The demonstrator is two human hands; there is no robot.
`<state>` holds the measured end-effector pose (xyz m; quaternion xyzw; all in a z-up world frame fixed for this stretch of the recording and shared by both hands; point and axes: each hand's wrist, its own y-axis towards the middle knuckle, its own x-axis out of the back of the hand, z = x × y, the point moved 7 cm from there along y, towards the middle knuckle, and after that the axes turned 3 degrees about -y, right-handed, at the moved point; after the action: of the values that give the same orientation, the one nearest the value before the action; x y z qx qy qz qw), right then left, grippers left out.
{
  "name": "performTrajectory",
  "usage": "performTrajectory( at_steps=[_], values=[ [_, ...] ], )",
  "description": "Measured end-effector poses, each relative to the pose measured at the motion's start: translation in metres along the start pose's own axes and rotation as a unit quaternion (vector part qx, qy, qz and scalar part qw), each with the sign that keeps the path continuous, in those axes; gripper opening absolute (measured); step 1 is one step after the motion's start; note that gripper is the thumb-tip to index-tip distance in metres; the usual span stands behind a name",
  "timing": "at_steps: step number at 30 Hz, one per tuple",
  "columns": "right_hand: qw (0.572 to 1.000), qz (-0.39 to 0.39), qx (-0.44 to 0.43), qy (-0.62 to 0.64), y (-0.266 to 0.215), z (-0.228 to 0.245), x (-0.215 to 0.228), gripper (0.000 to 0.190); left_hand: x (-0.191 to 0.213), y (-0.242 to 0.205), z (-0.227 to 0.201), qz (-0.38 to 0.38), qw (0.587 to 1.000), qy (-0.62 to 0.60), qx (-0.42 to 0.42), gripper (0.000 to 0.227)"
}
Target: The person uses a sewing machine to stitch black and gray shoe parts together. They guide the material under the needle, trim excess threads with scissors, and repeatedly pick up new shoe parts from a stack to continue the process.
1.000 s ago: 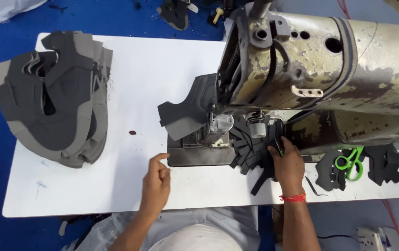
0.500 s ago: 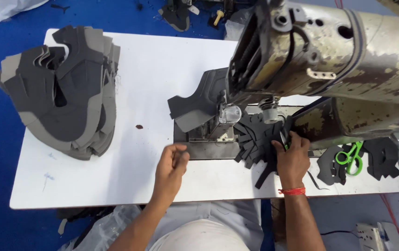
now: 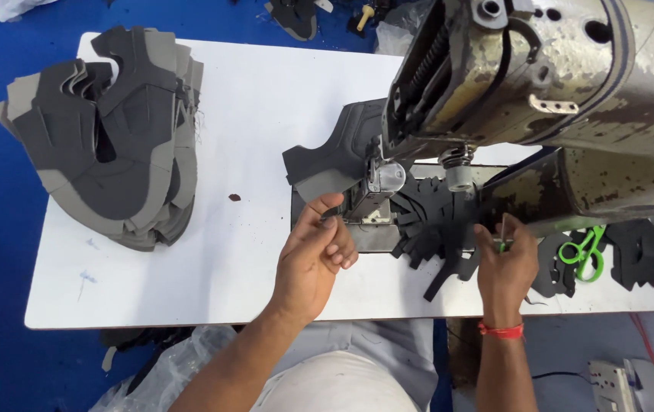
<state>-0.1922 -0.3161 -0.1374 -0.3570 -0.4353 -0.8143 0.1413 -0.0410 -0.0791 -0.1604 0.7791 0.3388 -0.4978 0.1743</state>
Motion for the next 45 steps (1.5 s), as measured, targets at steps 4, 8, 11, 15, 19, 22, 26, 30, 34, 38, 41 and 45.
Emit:
performTrajectory(
  at_steps=[4, 8, 11, 15, 19, 22, 26, 30, 34, 38, 41, 45],
  values=[
    [0.941, 0.099, -0.236, 0.221, -0.027, 0.005, -0.001, 0.014, -0.002, -0.006, 0.003, -0.004, 0.993, 0.105, -0.045, 0.035],
    [0.857, 0.216, -0.226, 0.41, -0.049, 0.078, 0.002, 0.011, -0.022, -0.023, 0.006, 0.02, 0.914, 0.395, -0.09, 0.043],
    [0.856, 0.24, -0.135, 0.436, -0.051, 0.106, 0.001, 0.015, -0.02, -0.033, 0.015, 0.019, 0.891, 0.448, -0.071, 0.047],
    [0.854, 0.296, -0.086, 0.419, -0.053, 0.116, -0.005, 0.015, -0.01, -0.039, 0.021, 0.003, 0.892, 0.452, -0.026, 0.051],
    [0.849, 0.32, -0.08, 0.412, -0.063, 0.112, -0.01, 0.015, -0.01, -0.039, 0.026, 0.011, 0.887, 0.461, -0.014, 0.051],
    [0.847, 0.329, -0.099, 0.406, -0.066, 0.11, -0.012, 0.013, -0.009, -0.04, 0.029, 0.0, 0.877, 0.481, -0.001, 0.051],
    [0.855, 0.328, -0.1, 0.388, -0.06, 0.112, -0.009, 0.013, -0.011, -0.039, 0.03, 0.008, 0.873, 0.488, -0.005, 0.05],
    [0.843, 0.355, -0.127, 0.384, -0.069, 0.105, -0.016, 0.012, -0.011, -0.038, 0.031, 0.003, 0.863, 0.505, 0.01, 0.049],
    [0.846, 0.364, -0.137, 0.365, -0.065, 0.108, -0.016, 0.011, -0.007, -0.036, 0.033, 0.001, 0.858, 0.514, -0.002, 0.048],
    [0.83, 0.383, -0.172, 0.367, -0.068, 0.104, -0.02, 0.011, -0.005, -0.035, 0.036, -0.001, 0.858, 0.514, 0.01, 0.049],
    [0.811, 0.405, -0.211, 0.366, -0.074, 0.094, -0.026, 0.012, 0.006, -0.03, 0.041, 0.016, 0.866, 0.5, 0.016, 0.05],
    [0.823, 0.428, -0.185, 0.325, -0.077, 0.072, -0.029, 0.016, 0.116, -0.001, 0.063, 0.029, 0.936, 0.349, 0.023, 0.059]
  ],
)
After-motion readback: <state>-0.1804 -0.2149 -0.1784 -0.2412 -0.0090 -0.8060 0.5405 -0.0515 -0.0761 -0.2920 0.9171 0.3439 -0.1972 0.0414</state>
